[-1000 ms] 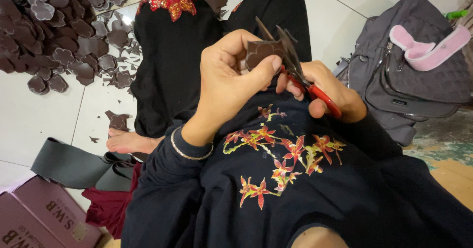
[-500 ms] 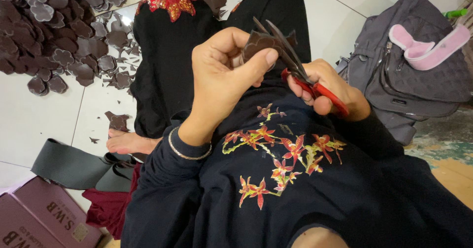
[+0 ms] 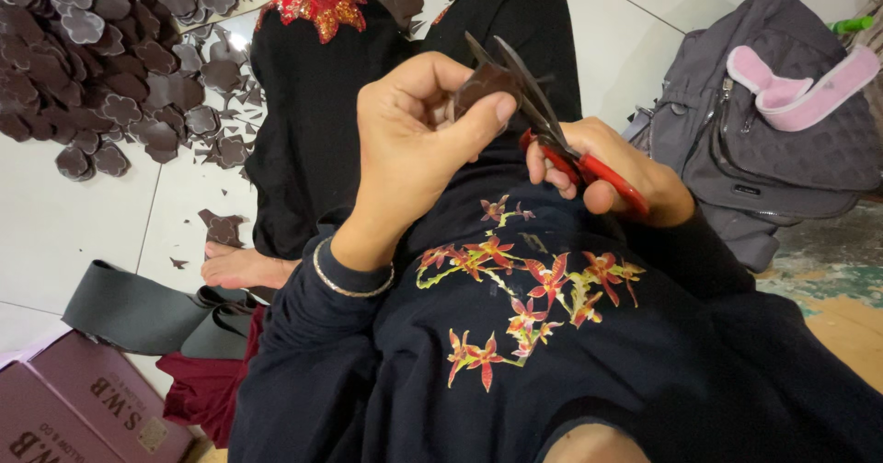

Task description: The person sits on the floor and uses red-handled scissors to cut flower-shaped pieces from a dark brown sheet. They hold the sheet with one hand and cut with the other, occasionally adjusting the material and placing finished pieces aside.

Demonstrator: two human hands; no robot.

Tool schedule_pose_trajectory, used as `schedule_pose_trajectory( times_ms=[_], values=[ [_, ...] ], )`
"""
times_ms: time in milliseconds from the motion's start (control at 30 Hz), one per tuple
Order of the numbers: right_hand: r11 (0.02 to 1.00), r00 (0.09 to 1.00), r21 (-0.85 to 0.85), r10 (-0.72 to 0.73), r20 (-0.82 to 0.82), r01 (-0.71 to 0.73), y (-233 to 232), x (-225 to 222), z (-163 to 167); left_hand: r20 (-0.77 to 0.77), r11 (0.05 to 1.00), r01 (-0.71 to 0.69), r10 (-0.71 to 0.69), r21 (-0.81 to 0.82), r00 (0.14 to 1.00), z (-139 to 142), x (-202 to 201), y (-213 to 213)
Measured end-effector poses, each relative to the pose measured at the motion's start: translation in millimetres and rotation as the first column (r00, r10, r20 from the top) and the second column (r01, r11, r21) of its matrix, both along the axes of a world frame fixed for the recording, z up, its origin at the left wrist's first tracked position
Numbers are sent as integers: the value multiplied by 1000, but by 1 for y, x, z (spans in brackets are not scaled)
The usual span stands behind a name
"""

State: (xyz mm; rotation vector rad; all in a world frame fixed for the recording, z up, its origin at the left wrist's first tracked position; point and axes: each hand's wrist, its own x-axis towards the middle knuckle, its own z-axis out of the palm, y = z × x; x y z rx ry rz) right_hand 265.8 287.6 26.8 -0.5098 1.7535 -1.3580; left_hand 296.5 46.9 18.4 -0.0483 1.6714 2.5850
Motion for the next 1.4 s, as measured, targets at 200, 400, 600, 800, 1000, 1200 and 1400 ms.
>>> schedule_pose_trajectory(
  times_ms=[200,400,600,800,1000,1200,1400],
  values=[
    [1000,1000,-6,10,24,-10,1,-2,-10,12,995,22,-21,-99,1000,-1,-4,-3],
    [993,976,19,-116,182,115,6,6,-34,28,999,-28,27,28,999,-4,-4,8],
    [976,966,-124,-150,209,178,7,18,-45,36,996,-54,52,71,998,-6,0,14],
    [978,970,-35,-198,144,205,7,21,-43,44,994,-43,39,97,998,-9,1,17],
    [996,992,-5,-87,-89,87,7,1,-18,-22,999,-26,27,41,999,-14,-4,9],
    [999,982,23,-31,-187,36,7,-8,5,7,999,45,-45,-6,999,-13,-3,-1],
    [1000,982,29,6,-186,0,8,-13,6,-16,997,70,-71,-42,997,-11,-2,-1]
  ],
)
